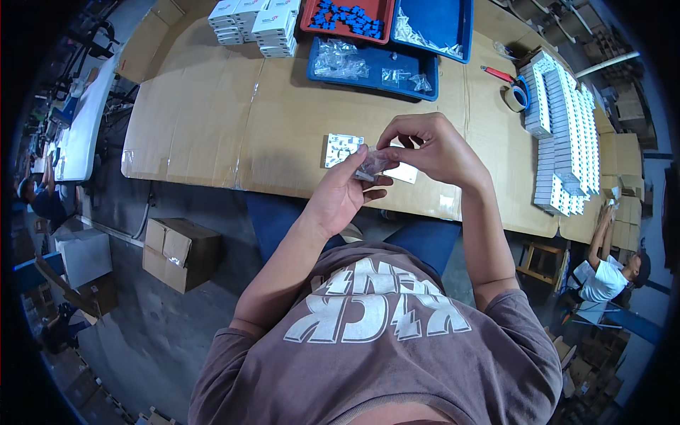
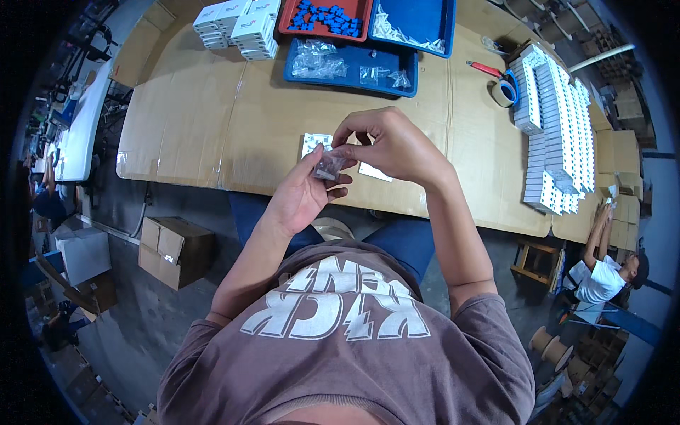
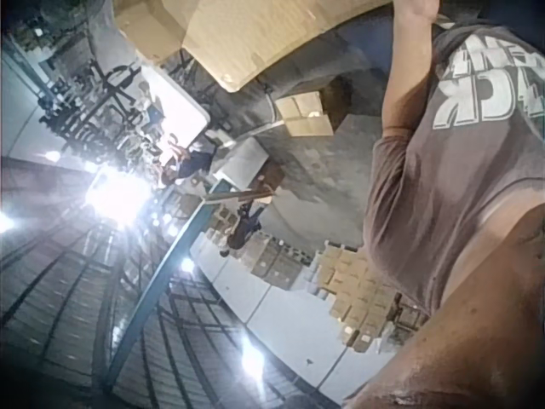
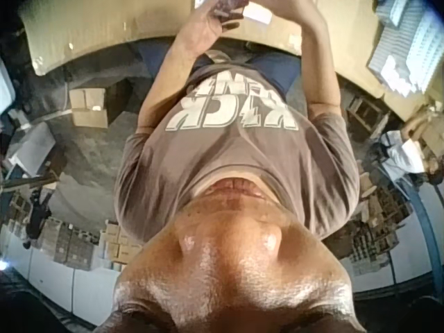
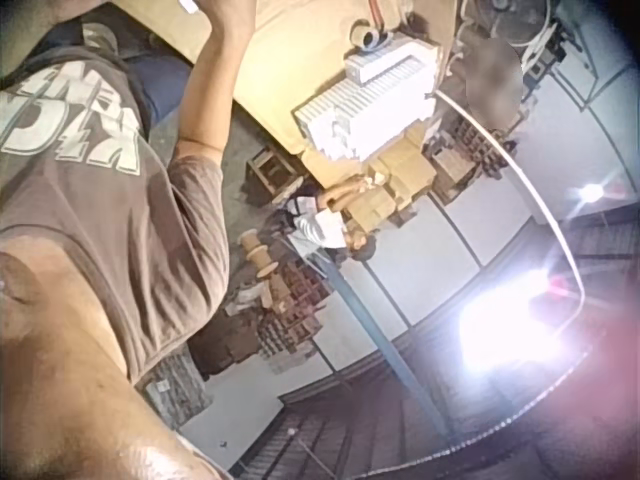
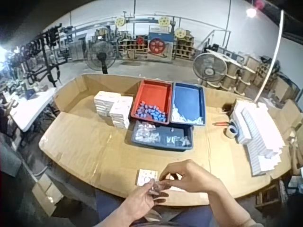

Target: The person assembles electronic modules into a white plastic housing, placing blue connectors and small screws from bags into the housing by hand.

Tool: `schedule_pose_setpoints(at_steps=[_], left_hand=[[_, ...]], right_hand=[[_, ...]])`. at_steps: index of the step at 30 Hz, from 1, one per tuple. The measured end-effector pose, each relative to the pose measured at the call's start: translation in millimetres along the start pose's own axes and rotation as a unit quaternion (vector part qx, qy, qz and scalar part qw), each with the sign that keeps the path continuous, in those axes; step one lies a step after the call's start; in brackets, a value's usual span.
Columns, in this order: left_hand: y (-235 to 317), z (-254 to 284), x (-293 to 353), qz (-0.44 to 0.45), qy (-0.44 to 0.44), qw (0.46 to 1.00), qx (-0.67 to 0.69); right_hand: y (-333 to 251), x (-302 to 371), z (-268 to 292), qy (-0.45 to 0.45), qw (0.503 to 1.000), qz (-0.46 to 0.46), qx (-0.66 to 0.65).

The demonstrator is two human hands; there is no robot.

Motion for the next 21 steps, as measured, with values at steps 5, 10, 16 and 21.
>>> schedule_pose_setpoints(at_steps=[5,10,16,21], left_hand=[[-4.2,7.5,-6.7,0.008,0.007,1.000,-0.001],[-2.4,2.8,-7.9,0.000,0.003,1.000,0.011],[-11.8,7.8,-13.6,0.016,0.000,1.000,0.021],[-13.7,19.7,-20.6,0.013,0.010,0.999,0.047]], right_hand=[[5.2,-4.4,-5.9,-0.046,0.998,0.011,-0.045],[11.8,-5.6,-27.6,-0.102,0.991,0.061,-0.069],[19.0,6.6,-23.5,-0.076,0.985,0.030,-0.149],[22.9,4.7,-36.8,-0.083,0.994,0.036,-0.055]])
Point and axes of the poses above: each hand's wrist, its own x-axis away from the middle knuckle, its own z-axis out of the back of the hand, y = z × x, the point moved 10 cm from there along -x, towards the middle knuckle, and after that the axes turned 12 degrees about x, right-handed, at the moved point
